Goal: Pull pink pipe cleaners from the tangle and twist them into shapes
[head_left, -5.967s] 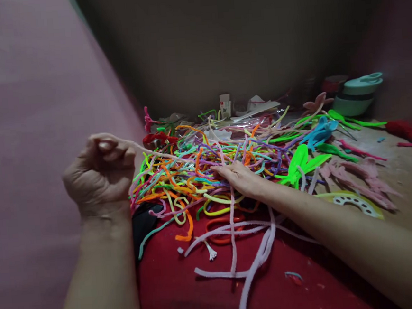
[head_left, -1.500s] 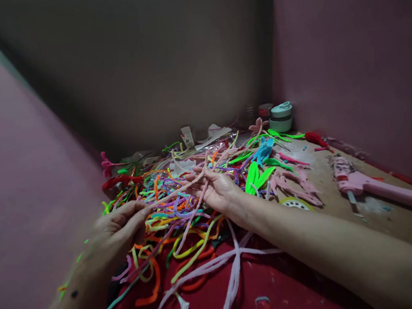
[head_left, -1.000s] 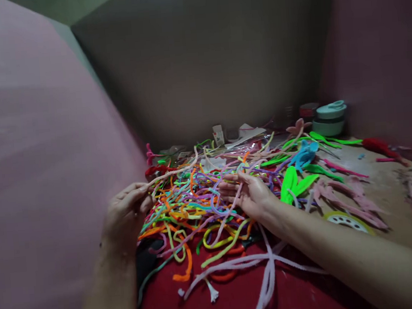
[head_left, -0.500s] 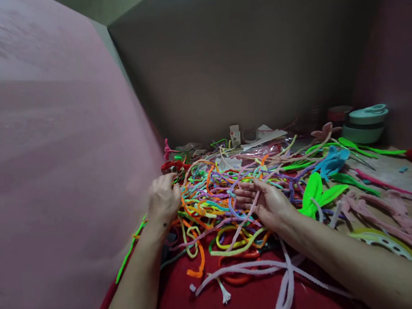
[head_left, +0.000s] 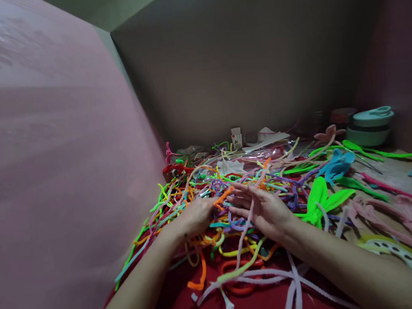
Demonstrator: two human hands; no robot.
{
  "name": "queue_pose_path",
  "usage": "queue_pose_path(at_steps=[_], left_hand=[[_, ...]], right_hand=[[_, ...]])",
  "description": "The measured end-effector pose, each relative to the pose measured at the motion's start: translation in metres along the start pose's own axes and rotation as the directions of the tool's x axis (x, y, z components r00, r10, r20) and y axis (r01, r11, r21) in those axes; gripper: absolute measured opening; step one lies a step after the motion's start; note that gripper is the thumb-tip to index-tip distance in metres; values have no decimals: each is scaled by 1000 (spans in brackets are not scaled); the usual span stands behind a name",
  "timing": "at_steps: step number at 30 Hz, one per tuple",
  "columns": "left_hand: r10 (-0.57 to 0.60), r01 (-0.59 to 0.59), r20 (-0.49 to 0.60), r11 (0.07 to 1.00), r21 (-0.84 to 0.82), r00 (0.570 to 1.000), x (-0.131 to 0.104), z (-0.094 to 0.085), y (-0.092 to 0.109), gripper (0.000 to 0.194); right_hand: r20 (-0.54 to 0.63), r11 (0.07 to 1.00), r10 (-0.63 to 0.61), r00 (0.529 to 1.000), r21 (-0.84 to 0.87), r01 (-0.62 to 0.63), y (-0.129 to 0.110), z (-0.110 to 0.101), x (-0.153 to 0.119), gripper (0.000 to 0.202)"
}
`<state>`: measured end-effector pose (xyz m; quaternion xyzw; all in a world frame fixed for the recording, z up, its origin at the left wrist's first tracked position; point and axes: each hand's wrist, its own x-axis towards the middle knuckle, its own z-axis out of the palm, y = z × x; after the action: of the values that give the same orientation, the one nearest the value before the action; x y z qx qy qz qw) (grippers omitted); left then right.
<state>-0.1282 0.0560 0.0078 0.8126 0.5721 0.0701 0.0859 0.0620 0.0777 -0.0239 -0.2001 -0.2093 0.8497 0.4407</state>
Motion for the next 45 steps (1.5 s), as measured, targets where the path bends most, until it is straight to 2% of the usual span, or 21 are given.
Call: queue_pose_path(at_steps=[2,4,5,9,12,17,19,22,25,29,33,36,41,45], left_hand=[[-151,144,-110,987,-68,982,7,-9,-7,22],[-315,301,-228,949,-94,921,20,-18,-17,24],[-355,344,-255,935,-91,899,28,-21,-22,26],[-414,416,-221,908,-40,883,55,-20,-40,9],[-446,447,-180,894,-42,877,64,-13,-45,12],[-461,437,-225,887,-149,858,63,-19,-49,16],[-485,431,-287,872,-232,826,61,-28,-52,16],[-535,389,-381,831,-398,754,56,-44,-55,14],[-570,279,-416,768,-577,708,48,-57,-52,12],[-581,98,-426,662,-743,694,39,-69,-47,14],[-581,-78,-475,576,-814,661,42,-81,-49,18],[-591,-138,-500,549,-824,632,47,-93,-52,21],[-596,-72,-512,606,-793,618,50,-108,-51,27],[-573,119,-533,743,-659,623,51,-106,-51,20]], right_hand=[[-50,1000,26,998,-3,-27,5,-1,1,25],[-82,999,31,996,-4,-31,7,-3,1,24],[-90,999,31,995,-3,-32,8,-3,1,24],[-97,999,34,995,-4,-35,7,-4,1,25],[-95,999,40,995,-7,-41,7,-5,1,26],[-90,999,47,995,-4,-48,6,-4,2,25],[-94,999,46,994,-8,-47,6,-3,2,25],[-95,999,46,994,-9,-47,5,-2,2,26],[-99,999,50,994,-12,-52,5,-3,2,27],[-102,999,52,993,-4,-53,5,-4,2,25],[-97,998,57,994,8,-57,6,-5,2,25],[-91,998,58,994,10,-58,6,-6,2,27],[-85,998,64,994,20,-62,7,-9,3,26],[-94,997,72,993,7,-72,7,-8,2,24]])
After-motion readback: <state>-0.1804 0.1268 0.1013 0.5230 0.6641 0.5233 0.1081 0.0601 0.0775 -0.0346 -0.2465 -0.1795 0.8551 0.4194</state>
